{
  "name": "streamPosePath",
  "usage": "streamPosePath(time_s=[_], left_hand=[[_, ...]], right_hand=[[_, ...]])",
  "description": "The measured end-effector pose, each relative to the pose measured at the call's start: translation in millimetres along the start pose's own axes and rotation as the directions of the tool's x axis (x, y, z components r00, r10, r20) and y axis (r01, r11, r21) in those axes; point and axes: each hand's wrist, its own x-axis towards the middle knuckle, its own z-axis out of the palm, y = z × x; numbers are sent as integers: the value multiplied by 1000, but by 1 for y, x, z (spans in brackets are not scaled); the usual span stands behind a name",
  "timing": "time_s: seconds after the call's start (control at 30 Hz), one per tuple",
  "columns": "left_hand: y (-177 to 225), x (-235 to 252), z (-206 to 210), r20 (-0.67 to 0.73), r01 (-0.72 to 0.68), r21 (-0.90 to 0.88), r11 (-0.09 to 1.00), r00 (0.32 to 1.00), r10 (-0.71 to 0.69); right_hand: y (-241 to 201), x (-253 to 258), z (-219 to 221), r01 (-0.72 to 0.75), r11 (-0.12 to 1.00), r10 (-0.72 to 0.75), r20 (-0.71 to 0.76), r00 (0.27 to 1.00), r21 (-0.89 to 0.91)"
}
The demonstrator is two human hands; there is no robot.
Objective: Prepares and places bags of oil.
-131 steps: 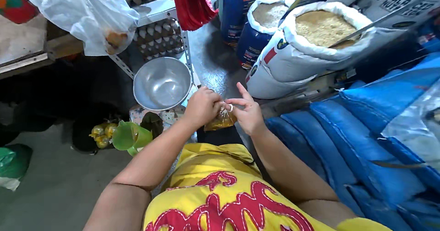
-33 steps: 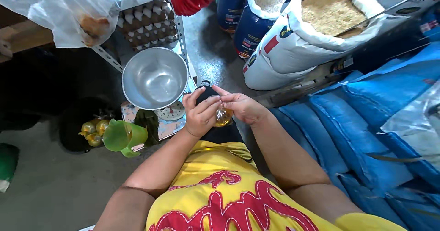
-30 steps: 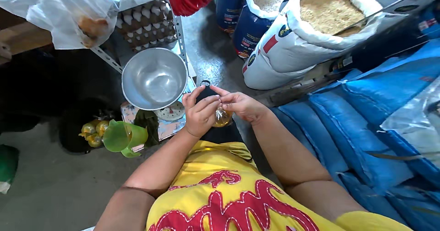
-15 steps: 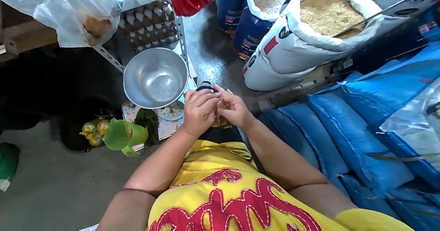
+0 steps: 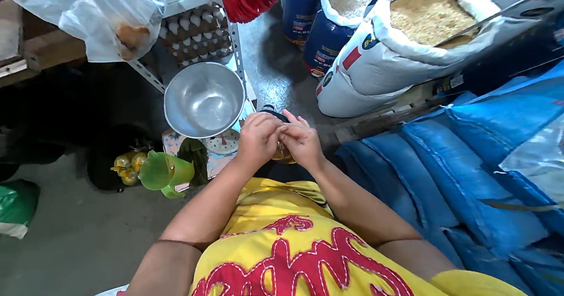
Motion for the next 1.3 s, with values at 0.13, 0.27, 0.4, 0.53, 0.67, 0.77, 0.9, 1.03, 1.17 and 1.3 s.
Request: streamPosePath(time_s=[0.13, 0.27, 0.4, 0.53, 0.67, 0.77, 0.9, 1.03, 1.17, 1.3], left_hand=[[-4, 0, -8, 203, 354, -192, 915, 927, -316], [-3, -15, 6, 119, 353, -252, 901, 935, -333], [-5, -21, 17, -58, 78, -69, 995, 995, -82], [-14, -20, 14, -73, -173, 126, 977, 980, 183], [-12, -18, 12, -59, -209, 130, 969, 974, 218], [-10, -17, 12, -49, -207, 124, 970, 975, 215], [-10, -15, 16, -59, -215, 97, 972, 973, 221], [-8, -12, 14, -60, -169, 68, 983, 983, 174], [-6, -8, 15, -111, 20, -51, 999, 993, -25], [1, -7, 22, -134, 208, -197, 958, 962, -236]], right_hand=[[-7, 3, 3, -24, 1000, 25, -71, 997, 13], [-9, 1, 7, -29, 998, 24, -94, 995, -49], [-8, 1, 7, -87, 996, 84, -85, 993, -34], [-9, 1, 5, -174, 985, 174, 6, 985, -13], [-9, 3, 1, -226, 974, 222, 122, 968, 27], [-5, 6, 0, -251, 967, 241, 158, 958, 47], [-9, 5, 1, -286, 958, 282, 163, 945, -1], [-11, 1, 5, -265, 964, 267, 121, 956, -30], [-12, 0, 10, -249, 968, 251, 77, 965, -37], [-12, -10, 5, -170, 977, 177, 40, 983, -127]])
